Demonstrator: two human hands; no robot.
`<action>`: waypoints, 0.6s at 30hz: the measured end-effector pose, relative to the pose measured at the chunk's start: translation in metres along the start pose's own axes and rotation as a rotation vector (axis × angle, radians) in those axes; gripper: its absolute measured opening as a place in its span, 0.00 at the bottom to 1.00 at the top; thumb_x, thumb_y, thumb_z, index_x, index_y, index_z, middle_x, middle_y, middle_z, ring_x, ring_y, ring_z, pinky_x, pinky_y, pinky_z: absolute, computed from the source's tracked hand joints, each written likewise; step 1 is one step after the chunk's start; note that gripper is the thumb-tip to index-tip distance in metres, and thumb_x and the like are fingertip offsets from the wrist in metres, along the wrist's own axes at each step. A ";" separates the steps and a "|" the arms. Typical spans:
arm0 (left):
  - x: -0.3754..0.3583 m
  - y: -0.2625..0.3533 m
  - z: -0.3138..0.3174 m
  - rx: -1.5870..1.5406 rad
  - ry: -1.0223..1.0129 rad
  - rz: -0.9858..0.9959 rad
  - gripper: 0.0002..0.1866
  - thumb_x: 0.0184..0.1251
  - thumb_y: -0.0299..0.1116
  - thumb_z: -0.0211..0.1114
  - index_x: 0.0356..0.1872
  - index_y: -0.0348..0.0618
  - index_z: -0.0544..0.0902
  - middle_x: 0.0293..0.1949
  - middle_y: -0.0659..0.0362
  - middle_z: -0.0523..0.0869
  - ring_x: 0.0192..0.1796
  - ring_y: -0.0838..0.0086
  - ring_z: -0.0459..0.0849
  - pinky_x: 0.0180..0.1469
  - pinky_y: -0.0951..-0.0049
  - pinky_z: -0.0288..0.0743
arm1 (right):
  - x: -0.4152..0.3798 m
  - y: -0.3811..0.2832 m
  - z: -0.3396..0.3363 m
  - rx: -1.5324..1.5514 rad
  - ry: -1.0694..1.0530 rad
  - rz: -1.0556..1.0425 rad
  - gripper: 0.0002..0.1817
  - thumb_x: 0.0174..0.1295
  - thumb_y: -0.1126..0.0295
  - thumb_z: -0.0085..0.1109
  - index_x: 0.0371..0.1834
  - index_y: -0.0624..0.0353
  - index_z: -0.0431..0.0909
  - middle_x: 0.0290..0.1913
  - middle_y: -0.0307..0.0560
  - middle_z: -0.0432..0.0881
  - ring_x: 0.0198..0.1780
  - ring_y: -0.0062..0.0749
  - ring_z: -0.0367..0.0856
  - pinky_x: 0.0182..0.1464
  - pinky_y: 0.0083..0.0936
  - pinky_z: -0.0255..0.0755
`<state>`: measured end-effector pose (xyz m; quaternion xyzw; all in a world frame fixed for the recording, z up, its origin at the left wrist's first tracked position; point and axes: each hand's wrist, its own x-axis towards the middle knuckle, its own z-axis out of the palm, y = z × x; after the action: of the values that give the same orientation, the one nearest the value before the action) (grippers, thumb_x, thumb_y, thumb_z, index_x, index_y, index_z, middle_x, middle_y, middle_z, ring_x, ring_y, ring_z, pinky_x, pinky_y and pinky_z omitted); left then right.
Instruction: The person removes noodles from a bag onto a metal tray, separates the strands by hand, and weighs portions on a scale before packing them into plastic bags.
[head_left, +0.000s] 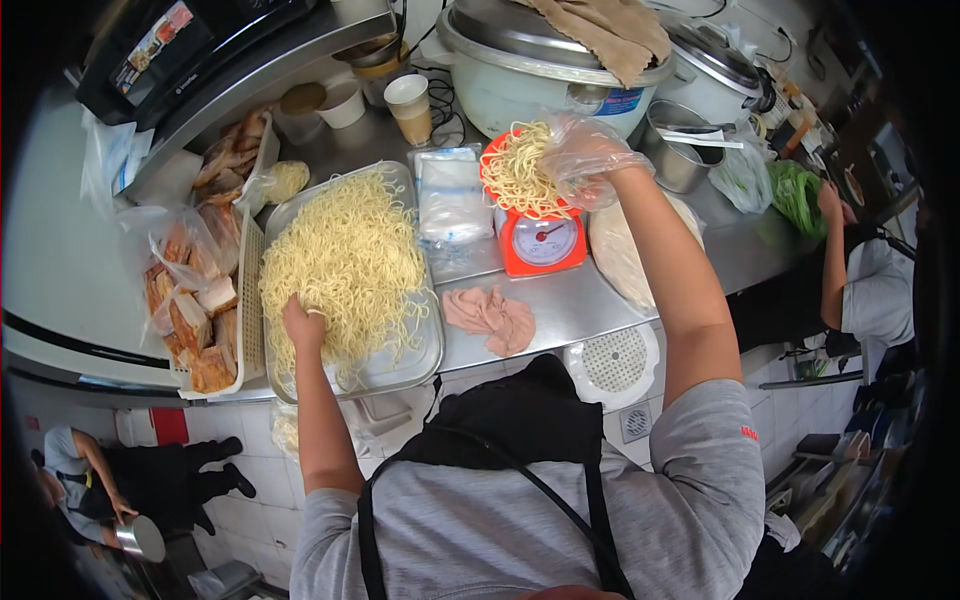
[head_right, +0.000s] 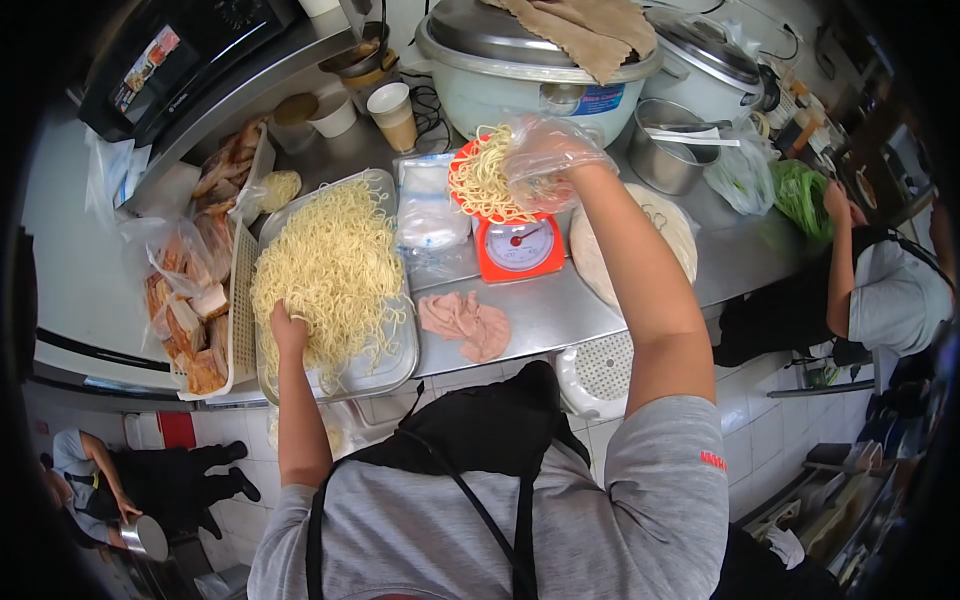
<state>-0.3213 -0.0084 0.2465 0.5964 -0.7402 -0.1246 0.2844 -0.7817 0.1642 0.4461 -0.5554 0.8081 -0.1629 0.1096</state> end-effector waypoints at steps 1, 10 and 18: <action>0.001 -0.002 0.000 -0.015 -0.008 -0.001 0.25 0.46 0.28 0.55 0.50 0.33 0.68 0.48 0.41 0.70 0.52 0.50 0.66 0.55 0.60 0.59 | -0.008 -0.010 -0.008 0.013 -0.013 0.018 0.39 0.38 0.55 0.60 0.58 0.56 0.60 0.47 0.57 0.74 0.46 0.43 0.73 0.49 0.30 0.66; 0.010 0.011 -0.053 0.179 -0.296 0.001 0.14 0.44 0.27 0.57 0.35 0.36 0.75 0.30 0.45 0.80 0.36 0.55 0.79 0.40 0.65 0.70 | 0.001 0.026 -0.012 -0.001 0.158 -0.055 0.32 0.39 0.53 0.57 0.51 0.52 0.68 0.41 0.56 0.77 0.40 0.44 0.75 0.42 0.31 0.68; 0.034 0.039 -0.102 0.139 -0.348 0.081 0.13 0.45 0.35 0.65 0.20 0.34 0.75 0.15 0.51 0.74 0.18 0.69 0.73 0.23 0.68 0.65 | -0.003 0.021 -0.012 0.161 0.007 0.137 0.34 0.43 0.60 0.57 0.56 0.64 0.63 0.44 0.54 0.76 0.43 0.34 0.75 0.46 0.23 0.65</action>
<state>-0.2995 -0.0147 0.3585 0.5536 -0.8086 -0.1627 0.1149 -0.8028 0.1755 0.4496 -0.4878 0.8287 -0.2215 0.1618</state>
